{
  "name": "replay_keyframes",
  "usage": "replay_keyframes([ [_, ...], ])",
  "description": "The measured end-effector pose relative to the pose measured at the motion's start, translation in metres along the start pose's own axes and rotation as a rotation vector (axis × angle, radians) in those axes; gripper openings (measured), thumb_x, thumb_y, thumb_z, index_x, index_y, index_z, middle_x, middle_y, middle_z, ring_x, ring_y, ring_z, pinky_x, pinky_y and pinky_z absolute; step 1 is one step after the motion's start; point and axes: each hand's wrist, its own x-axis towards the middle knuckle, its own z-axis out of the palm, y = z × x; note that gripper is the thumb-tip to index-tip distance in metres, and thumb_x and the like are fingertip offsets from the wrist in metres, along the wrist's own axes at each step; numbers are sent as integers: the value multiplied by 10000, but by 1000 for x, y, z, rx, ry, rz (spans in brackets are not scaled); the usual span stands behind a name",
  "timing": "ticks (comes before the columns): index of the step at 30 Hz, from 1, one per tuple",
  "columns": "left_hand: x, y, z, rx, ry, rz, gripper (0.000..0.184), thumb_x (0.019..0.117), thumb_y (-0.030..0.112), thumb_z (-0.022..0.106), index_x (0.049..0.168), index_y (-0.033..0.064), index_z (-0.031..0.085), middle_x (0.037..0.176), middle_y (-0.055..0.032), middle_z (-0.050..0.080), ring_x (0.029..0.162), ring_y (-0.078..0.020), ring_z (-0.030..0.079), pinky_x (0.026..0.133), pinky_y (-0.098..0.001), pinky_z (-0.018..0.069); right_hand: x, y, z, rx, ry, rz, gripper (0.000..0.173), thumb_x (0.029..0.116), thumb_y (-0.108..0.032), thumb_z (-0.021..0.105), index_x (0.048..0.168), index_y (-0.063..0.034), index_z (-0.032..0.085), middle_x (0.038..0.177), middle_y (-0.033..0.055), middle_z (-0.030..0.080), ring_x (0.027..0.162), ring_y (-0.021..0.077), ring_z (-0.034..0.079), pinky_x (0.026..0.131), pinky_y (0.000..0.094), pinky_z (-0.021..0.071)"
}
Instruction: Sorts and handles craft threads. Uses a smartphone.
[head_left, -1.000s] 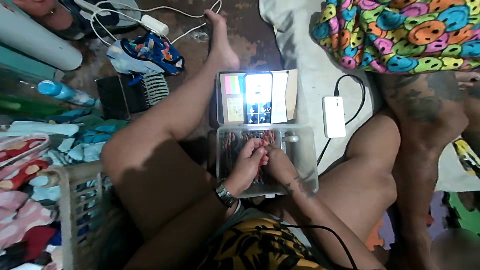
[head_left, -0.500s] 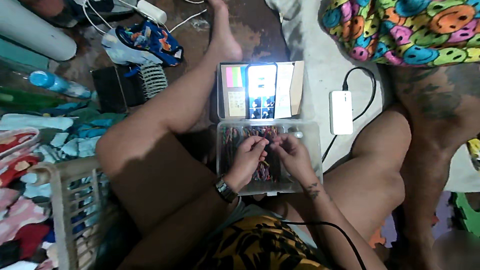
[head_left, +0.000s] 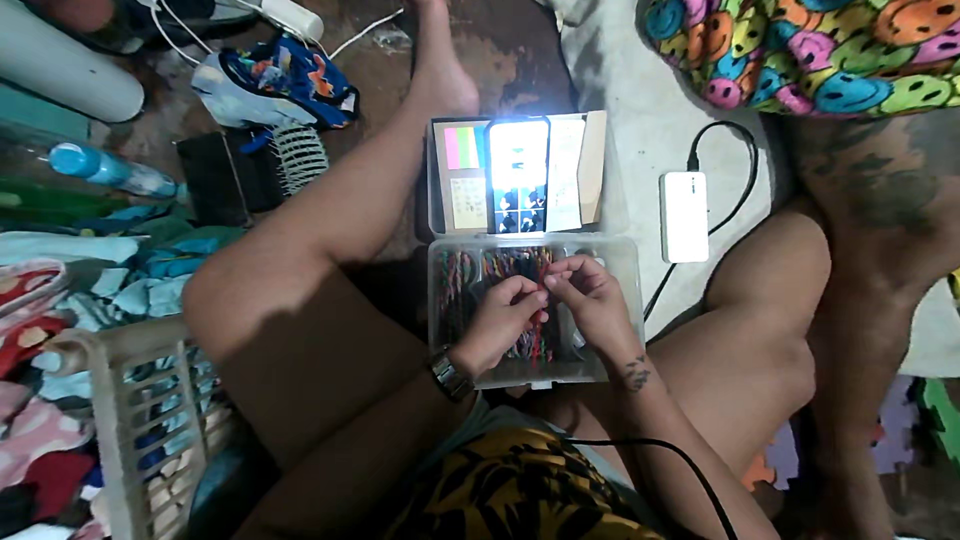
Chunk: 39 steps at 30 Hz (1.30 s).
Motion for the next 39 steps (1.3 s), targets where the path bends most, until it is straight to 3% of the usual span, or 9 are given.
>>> replay_keyframes([
  [4, -1, 2, 0, -12, -31, -18, 113, 1056, 84, 526, 1095, 1, 591, 923, -28, 641, 778, -76, 646, 730, -231, 561, 2, -1, 0, 0, 2, 3, 110, 931, 2, 640, 1028, -48, 649, 814, -32, 682, 716, 40, 657, 711, 239, 580],
  [10, -1, 4, -4, 53, -82, -50, 111, 1061, 93, 515, 1113, 22, 584, 941, -26, 635, 785, -74, 634, 698, -221, 541, 4, -1, 1, 55, -14, 44, 115, 934, 10, 635, 1030, -53, 645, 819, -18, 681, 726, 62, 664, 723, 257, 589],
  [15, 1, -1, -5, 57, -89, 16, 109, 1049, 80, 533, 1089, 5, 602, 932, -26, 631, 770, -61, 627, 721, -215, 549, 6, -3, -4, 155, -142, 210, 213, 990, -35, 571, 1191, -18, 638, 864, 6, 669, 777, 76, 655, 776, 270, 577],
  [21, -1, 0, -1, 44, -87, -12, 181, 1065, 94, 503, 1169, -25, 591, 1063, -70, 634, 884, -89, 667, 806, -253, 577, 6, -4, -7, 120, -114, 203, 78, 945, -10, 635, 947, -46, 705, 849, -7, 704, 781, 63, 665, 776, 261, 577],
  [26, 2, -2, 1, 54, -53, 54, 159, 1061, 115, 522, 1104, 4, 628, 938, -21, 625, 770, -56, 626, 723, -214, 551, 10, -5, -6, 91, -67, 126, 106, 899, 14, 686, 849, -80, 690, 781, -26, 699, 712, 52, 654, 706, 241, 567],
  [29, 3, 0, 2, 153, -24, 66, 179, 1064, 141, 525, 1097, 9, 642, 945, -18, 625, 754, -27, 591, 690, -185, 507, 10, -4, -3, 83, -29, 94, 121, 898, -12, 695, 821, -97, 657, 754, -39, 678, 690, 47, 647, 691, 246, 572],
  [31, 3, 0, 2, 182, -11, 76, 187, 1065, 147, 523, 1104, 13, 647, 949, -14, 627, 737, -15, 569, 669, -176, 484, 9, -3, 0, 115, -14, 107, 113, 910, -18, 682, 835, -96, 649, 750, -36, 673, 681, 52, 646, 682, 251, 574],
  [35, 2, 3, 1, 143, 11, 62, 190, 1071, 138, 510, 1113, 18, 652, 879, 11, 612, 659, -10, 519, 607, -166, 438, 10, -5, -8, 112, -88, 171, 81, 974, -27, 598, 996, -64, 667, 823, -13, 688, 720, 63, 650, 702, 252, 570],
  [39, 4, -1, -1, 87, -12, 89, 228, 1090, 152, 455, 1096, 33, 650, 797, 33, 601, 573, 1, 457, 537, -155, 378, 10, -4, -10, 101, -102, 118, 88, 956, -9, 610, 976, -69, 672, 821, -14, 703, 730, 68, 667, 719, 259, 582],
])
